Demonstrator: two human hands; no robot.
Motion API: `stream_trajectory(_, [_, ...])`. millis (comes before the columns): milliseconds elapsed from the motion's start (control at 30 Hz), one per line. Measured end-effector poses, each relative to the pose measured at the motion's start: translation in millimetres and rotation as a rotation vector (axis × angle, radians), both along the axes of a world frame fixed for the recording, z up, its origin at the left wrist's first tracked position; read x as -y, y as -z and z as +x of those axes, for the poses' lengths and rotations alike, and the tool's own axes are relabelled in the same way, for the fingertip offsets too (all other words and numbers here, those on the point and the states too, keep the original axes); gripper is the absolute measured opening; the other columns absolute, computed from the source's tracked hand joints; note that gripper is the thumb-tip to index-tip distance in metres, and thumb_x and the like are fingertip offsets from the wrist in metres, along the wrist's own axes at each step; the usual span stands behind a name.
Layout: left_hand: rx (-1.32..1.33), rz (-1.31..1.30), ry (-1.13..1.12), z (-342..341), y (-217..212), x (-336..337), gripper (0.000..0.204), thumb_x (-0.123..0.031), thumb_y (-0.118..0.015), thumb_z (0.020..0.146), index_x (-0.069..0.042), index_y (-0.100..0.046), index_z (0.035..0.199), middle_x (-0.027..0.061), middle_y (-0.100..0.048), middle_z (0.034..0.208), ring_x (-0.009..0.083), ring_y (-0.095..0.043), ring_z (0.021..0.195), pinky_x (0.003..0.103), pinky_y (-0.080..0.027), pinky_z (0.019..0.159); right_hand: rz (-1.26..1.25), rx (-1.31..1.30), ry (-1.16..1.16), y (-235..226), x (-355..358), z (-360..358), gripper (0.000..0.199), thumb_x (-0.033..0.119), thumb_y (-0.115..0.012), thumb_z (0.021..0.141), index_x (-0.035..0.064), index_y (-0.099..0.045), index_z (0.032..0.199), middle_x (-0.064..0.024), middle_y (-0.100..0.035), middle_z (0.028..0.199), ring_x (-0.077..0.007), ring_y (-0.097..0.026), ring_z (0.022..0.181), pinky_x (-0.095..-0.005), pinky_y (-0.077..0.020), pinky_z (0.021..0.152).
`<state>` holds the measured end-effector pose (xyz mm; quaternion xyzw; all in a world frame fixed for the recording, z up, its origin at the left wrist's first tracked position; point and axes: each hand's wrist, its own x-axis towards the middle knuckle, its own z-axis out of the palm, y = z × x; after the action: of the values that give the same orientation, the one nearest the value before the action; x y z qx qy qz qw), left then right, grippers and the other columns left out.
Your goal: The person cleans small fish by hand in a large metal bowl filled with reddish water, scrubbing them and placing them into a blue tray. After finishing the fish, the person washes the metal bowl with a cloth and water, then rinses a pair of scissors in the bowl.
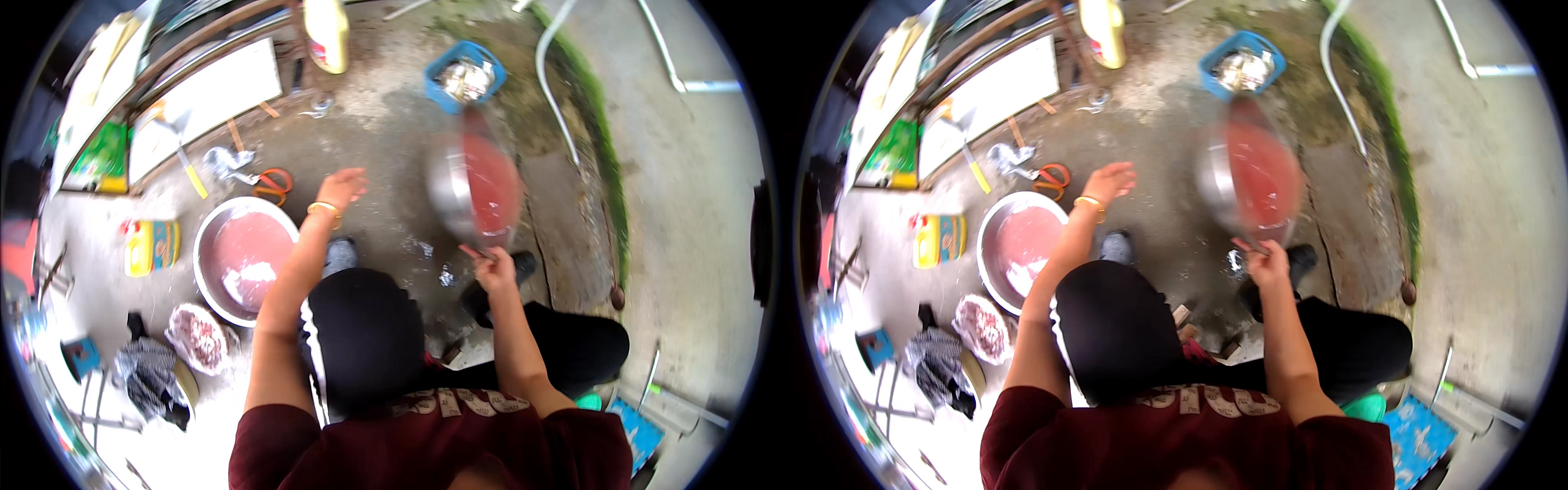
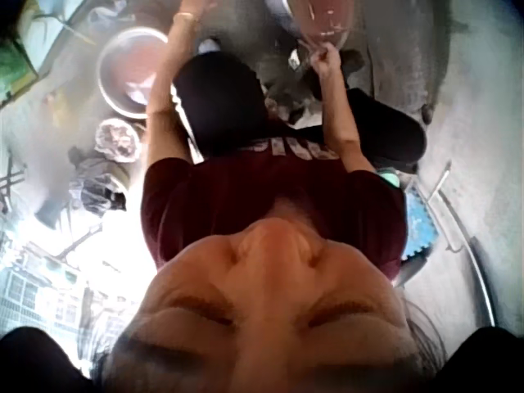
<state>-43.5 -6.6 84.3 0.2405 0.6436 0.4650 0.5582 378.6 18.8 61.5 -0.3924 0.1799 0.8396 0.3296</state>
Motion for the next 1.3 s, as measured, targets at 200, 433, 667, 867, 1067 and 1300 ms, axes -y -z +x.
stream_trajectory(200, [-0.261, -0.081, 0.097, 4.2, 27.8, 18.0, 0.038, -0.012, -0.056, 0.088, 0.002, -0.059, 0.123, 0.0154, -0.069, 0.102, 0.0199, -0.071, 0.081, 0.029, -0.053, 0.077, -0.178, -0.448, 0.516, 7.6, -29.3, 22.1, 0.068, 0.014, -0.050, 0.088, 0.0060, -0.022, 0.150, -0.0239, -0.034, 0.149, -0.0087, -0.037, 0.052, -0.0208, -0.0530, 0.048])
stream_trajectory(433, [-0.680, -0.111, 0.130, -2.6, 37.7, 22.0, 0.032, -0.015, -0.055, 0.084, -0.007, -0.066, 0.113, 0.0162, -0.070, 0.102, 0.0258, -0.069, 0.090, 0.035, -0.052, 0.086, -0.033, -0.715, 0.553, 33.9, -30.0, -31.1, 0.059, 0.014, -0.048, 0.090, 0.0071, -0.034, 0.147, -0.0184, -0.056, 0.132, -0.0089, -0.042, 0.048, -0.0193, -0.0449, 0.040])
stream_trajectory(667, [-1.451, -0.487, -0.028, -84.2, 56.2, 35.8, 0.030, -0.024, -0.054, 0.087, -0.016, -0.063, 0.114, 0.0072, -0.053, 0.132, 0.0274, -0.040, 0.132, 0.054, -0.029, 0.108, 0.127, -0.052, -0.029, 66.4, -15.4, -56.2, 0.026, 0.013, -0.051, 0.085, 0.0042, -0.054, 0.108, -0.0132, -0.060, 0.111, -0.0101, -0.042, 0.052, -0.0186, -0.0366, 0.038])
stream_trajectory(867, [-1.424, -0.804, 0.098, -165.7, 56.9, 45.4, 0.042, -0.036, -0.046, 0.095, -0.028, -0.051, 0.136, 0.0093, -0.030, 0.155, 0.0305, -0.016, 0.146, 0.061, -0.008, 0.114, 0.339, 0.616, -0.293, 52.0, -11.1, -109.4, 0.008, 0.010, -0.059, 0.078, 0.0107, -0.053, 0.083, 0.0009, -0.056, 0.074, -0.0120, -0.051, 0.055, -0.0220, -0.0320, 0.036])
stream_trajectory(1067, [-1.361, -0.900, 0.189, -212.4, 66.5, 31.5, 0.042, -0.046, -0.046, 0.095, -0.030, -0.056, 0.132, 0.0063, -0.023, 0.157, 0.0270, -0.009, 0.148, 0.061, -0.006, 0.114, 0.362, 0.809, -0.529, 32.9, -14.1, -138.9, 0.007, 0.013, -0.059, 0.078, 0.0096, -0.053, 0.082, -0.0002, -0.053, 0.072, -0.0132, -0.051, 0.055, -0.0263, -0.0320, 0.038])
stream_trajectory(1300, [-1.237, -0.828, 0.308, -239.7, 57.1, 22.2, 0.051, -0.050, -0.042, 0.096, -0.018, -0.055, 0.134, -0.0026, -0.034, 0.153, 0.0193, -0.016, 0.147, 0.061, -0.006, 0.115, 0.362, 0.871, -0.544, 26.3, -16.4, -154.7, 0.008, 0.013, -0.058, 0.079, 0.0074, -0.055, 0.083, -0.0012, -0.054, 0.072, -0.0135, -0.052, 0.056, -0.0267, -0.0323, 0.040])
